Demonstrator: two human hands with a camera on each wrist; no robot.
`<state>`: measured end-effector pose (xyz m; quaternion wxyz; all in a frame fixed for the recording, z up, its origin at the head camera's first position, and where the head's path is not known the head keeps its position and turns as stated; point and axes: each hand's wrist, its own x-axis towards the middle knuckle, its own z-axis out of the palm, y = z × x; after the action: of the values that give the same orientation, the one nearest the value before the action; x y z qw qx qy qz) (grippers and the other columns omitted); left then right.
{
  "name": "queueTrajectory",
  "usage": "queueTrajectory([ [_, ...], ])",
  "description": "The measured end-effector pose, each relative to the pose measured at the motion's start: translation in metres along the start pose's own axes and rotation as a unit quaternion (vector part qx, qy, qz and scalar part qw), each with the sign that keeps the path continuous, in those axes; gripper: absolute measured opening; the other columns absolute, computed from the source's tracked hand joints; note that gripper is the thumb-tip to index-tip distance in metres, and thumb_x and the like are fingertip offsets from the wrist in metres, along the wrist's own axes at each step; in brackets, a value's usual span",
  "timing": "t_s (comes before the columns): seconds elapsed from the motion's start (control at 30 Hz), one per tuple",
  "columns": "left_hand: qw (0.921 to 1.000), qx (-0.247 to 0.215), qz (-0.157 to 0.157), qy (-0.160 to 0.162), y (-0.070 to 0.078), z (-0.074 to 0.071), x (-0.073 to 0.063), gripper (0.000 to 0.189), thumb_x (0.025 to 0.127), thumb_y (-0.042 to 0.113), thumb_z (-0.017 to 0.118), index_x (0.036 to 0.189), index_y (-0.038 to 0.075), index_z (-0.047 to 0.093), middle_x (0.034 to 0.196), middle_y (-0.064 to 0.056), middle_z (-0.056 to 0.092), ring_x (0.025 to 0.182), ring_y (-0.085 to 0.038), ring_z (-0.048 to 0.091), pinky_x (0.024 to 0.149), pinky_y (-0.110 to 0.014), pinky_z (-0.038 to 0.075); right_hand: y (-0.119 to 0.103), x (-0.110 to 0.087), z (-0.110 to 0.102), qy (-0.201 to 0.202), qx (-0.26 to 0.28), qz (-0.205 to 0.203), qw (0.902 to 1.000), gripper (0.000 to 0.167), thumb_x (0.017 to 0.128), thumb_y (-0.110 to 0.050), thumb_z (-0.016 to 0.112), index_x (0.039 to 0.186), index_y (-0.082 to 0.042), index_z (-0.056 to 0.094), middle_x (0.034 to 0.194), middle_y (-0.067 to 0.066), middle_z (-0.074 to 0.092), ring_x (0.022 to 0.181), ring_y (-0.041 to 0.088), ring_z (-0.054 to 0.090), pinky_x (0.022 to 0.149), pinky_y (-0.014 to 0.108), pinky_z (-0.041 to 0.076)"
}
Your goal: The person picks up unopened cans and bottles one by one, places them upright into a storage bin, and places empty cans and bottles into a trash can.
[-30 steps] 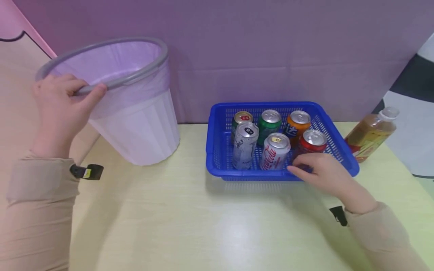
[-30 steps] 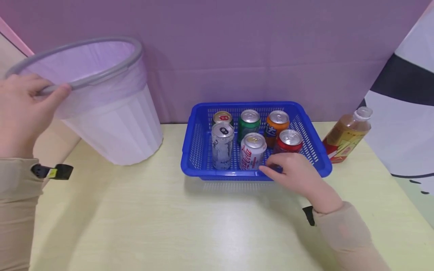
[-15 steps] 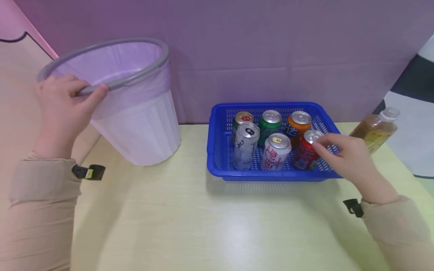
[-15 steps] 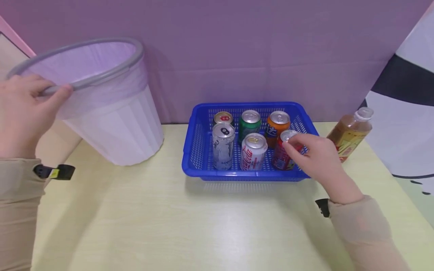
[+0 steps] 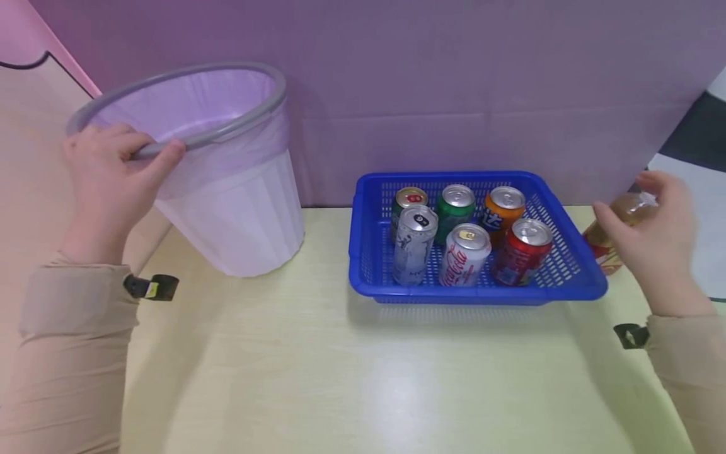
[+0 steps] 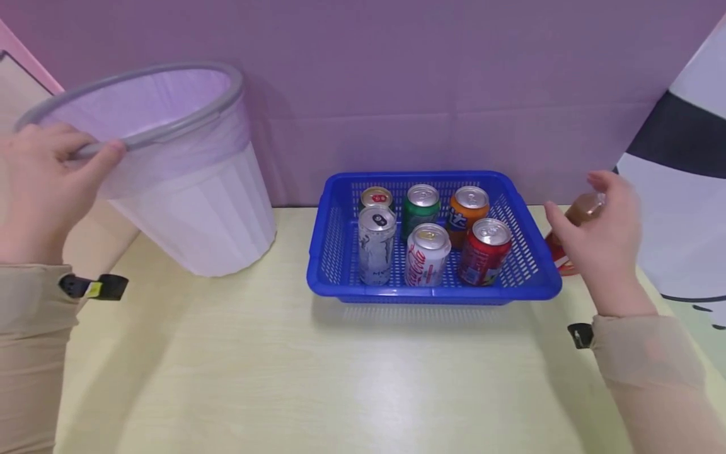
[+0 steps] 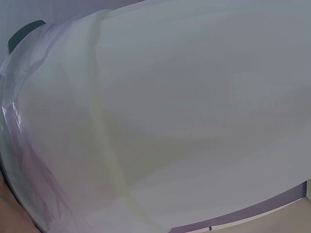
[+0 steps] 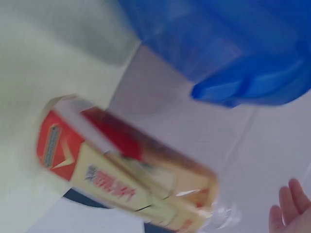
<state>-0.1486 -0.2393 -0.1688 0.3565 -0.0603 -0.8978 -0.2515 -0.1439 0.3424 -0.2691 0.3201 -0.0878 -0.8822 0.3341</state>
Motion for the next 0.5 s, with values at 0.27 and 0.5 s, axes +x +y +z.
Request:
queueTrajectory([
  [0.27, 0.9999, 0.005, -0.006, -0.011, 0.002, -0.001, 0.000, 0.043, 0.086, 0.035, 0.062, 0.076, -0.007, 0.063, 0.068, 0.025, 0.036, 0.080, 0.007, 0.025, 0.105, -0.040, 0.010, 0.018, 0.014, -0.002, 0.022, -0.004, 0.070, 0.9973, 0.076, 0.086, -0.030, 0.063, 0.148, -0.023, 0.019, 0.151, 0.008, 0.024, 0.138, 0.019, 0.021, 0.116, 0.031, 0.014],
  [0.5, 0.9999, 0.007, -0.007, -0.014, 0.001, -0.001, 0.001, 0.043, 0.086, 0.035, 0.063, 0.083, -0.008, 0.066, 0.072, 0.018, 0.039, 0.082, 0.004, 0.025, 0.105, -0.041, 0.010, 0.031, 0.019, -0.005, 0.021, 0.030, 0.149, 0.9882, 0.091, 0.084, -0.042, 0.064, 0.148, -0.033, 0.001, 0.156, -0.007, 0.002, 0.143, 0.010, 0.005, 0.116, 0.027, 0.007],
])
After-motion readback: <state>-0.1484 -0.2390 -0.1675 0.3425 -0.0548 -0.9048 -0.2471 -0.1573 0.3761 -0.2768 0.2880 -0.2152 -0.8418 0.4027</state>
